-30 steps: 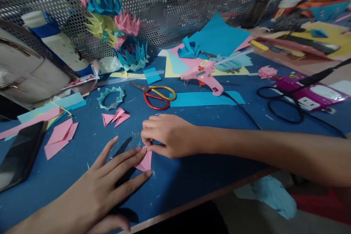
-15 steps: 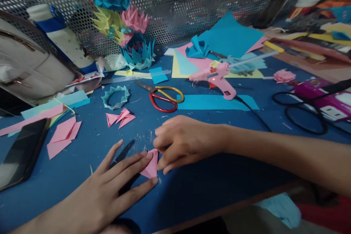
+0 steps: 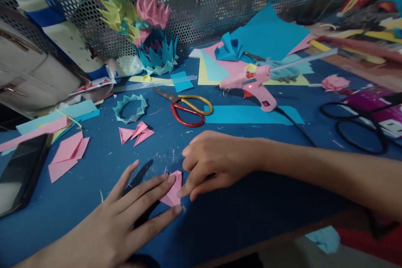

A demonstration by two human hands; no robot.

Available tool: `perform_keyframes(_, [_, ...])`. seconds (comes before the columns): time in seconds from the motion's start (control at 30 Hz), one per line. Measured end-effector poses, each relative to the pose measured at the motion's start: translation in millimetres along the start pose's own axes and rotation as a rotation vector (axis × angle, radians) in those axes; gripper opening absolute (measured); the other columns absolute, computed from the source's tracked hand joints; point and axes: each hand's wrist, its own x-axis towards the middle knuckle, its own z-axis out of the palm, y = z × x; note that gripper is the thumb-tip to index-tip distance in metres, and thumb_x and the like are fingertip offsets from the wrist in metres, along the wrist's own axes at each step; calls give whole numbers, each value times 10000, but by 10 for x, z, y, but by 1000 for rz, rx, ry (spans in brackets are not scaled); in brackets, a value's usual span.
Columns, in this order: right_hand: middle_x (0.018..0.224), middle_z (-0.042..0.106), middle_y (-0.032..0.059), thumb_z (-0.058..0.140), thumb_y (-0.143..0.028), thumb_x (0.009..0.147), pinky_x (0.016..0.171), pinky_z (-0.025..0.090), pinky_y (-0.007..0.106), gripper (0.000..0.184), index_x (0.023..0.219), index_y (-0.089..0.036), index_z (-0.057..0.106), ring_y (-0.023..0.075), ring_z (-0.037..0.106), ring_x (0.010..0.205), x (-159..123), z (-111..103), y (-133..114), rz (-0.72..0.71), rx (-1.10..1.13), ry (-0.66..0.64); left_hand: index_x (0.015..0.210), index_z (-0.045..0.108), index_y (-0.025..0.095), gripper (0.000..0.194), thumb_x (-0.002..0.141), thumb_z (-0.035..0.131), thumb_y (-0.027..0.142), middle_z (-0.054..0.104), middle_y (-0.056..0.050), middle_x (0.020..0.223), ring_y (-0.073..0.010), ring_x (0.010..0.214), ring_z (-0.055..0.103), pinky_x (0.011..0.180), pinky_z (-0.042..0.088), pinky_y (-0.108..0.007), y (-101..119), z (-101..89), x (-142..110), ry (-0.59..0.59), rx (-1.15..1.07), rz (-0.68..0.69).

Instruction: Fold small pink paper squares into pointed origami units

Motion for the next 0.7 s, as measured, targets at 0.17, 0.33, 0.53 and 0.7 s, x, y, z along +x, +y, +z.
perform_keyframes(0.17, [641,532,-9,500,-384,1044,580,249,326,284,1017,-263,756,155,443,644,-40,-42,129,39,-34,39,1549,398,194,676,1051,237,621,439,-207,1537,-343,1457,362,1200,-60,-631,10,-3,-17,-2,-32,-2])
perform_keyframes(0.33, [743,588,5,529,-359,1032,602,288,320,233,1023,-244,732,157,469,696,-32,-40,122,-4,-167,82,1542,408,195,721,1017,281,672,501,-197,1486,-336,1426,410,1206,-48,-637,17,-18,-15,5,-40,-7])
perform_keyframes(0.53, [1005,702,30,431,-182,1058,656,355,338,294,908,-200,684,162,593,953,23,42,-45,-187,-508,166,1519,443,163,752,982,416,689,556,-190,1423,-348,1374,474,1203,-91,-635,0,-99,22,-24,-50,22])
perform_keyframes(0.7, [908,692,51,399,-157,1052,626,348,347,320,897,-179,678,174,605,885,48,50,-115,-240,-584,142,1536,419,176,734,999,387,676,543,-175,1437,-345,1390,454,1206,-107,-619,20,-103,0,-45,-44,18])
